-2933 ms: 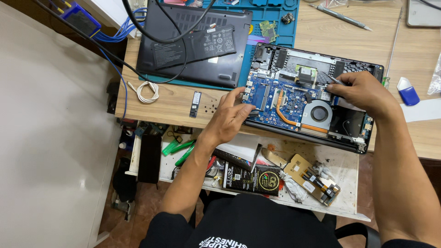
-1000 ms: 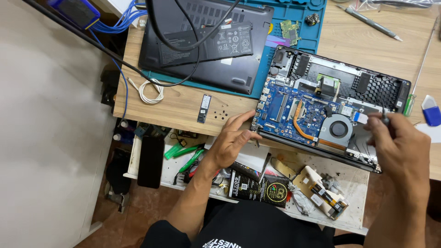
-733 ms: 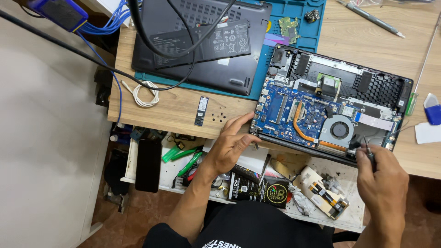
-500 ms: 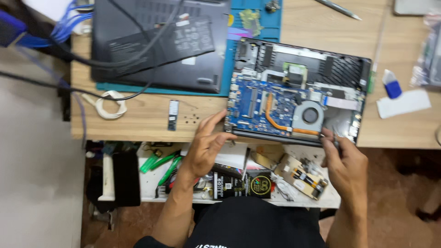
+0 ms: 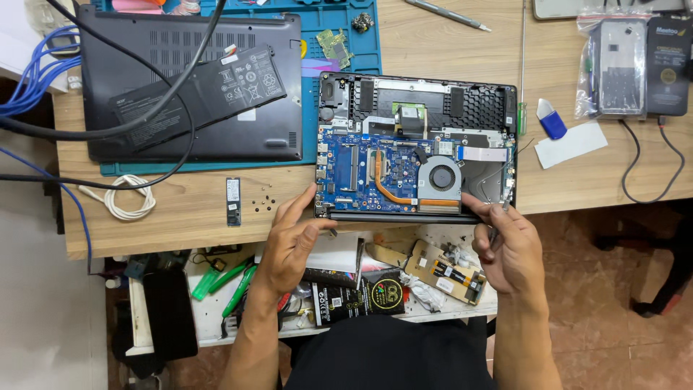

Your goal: The person uses a screwdriver to remove screws from a disassembled laptop motherboard and cooling system. They lift the motherboard out of the laptop chassis and place it on the workbench, then proceed to unscrew components from the empty chassis.

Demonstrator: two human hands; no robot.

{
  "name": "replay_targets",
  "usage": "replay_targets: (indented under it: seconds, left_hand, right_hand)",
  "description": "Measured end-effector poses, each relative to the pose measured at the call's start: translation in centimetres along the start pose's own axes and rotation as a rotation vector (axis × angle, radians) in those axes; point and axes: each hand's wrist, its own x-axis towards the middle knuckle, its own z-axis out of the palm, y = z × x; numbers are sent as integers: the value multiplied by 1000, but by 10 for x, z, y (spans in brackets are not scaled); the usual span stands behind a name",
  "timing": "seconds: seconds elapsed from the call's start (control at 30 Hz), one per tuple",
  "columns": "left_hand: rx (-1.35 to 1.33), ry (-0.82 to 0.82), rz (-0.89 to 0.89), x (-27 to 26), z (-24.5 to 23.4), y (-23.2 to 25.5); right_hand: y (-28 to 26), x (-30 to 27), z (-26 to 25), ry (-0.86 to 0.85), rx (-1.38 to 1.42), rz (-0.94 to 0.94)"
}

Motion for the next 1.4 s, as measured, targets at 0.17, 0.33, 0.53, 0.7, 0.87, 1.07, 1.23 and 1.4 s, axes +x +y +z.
replay_targets:
  seconds: [0.17,0.33,0.53,0.7,0.87,1.07,1.23,1.4]
  left_hand:
    - [-13,3,-10,1,1,1]
    - [-4,7,-11,0,1,2]
    - [-28,18,-16,0,1,2]
    - [-26,21,-13,0,1,2]
    - [-35,24,-15,0,1,1]
    - [-38,22,-20,1,1,2]
    - [-34,23,-10,1,2,-1]
    - [-10,21,-4,0,2,-2]
  right_hand:
    - [1,3,-5,-2,84,54]
    - [-1,3,-7,-6,88,80]
    - [-3,0,-6,-41,110,106]
    - [-2,4,-12,-52,203,142]
    - [-3,2,-8,-41,168,145]
    - [-2,3,-9,-38,179,140]
    - [-1,3,-8,-35,150,134]
    - [0,2,-7,-28,34,70]
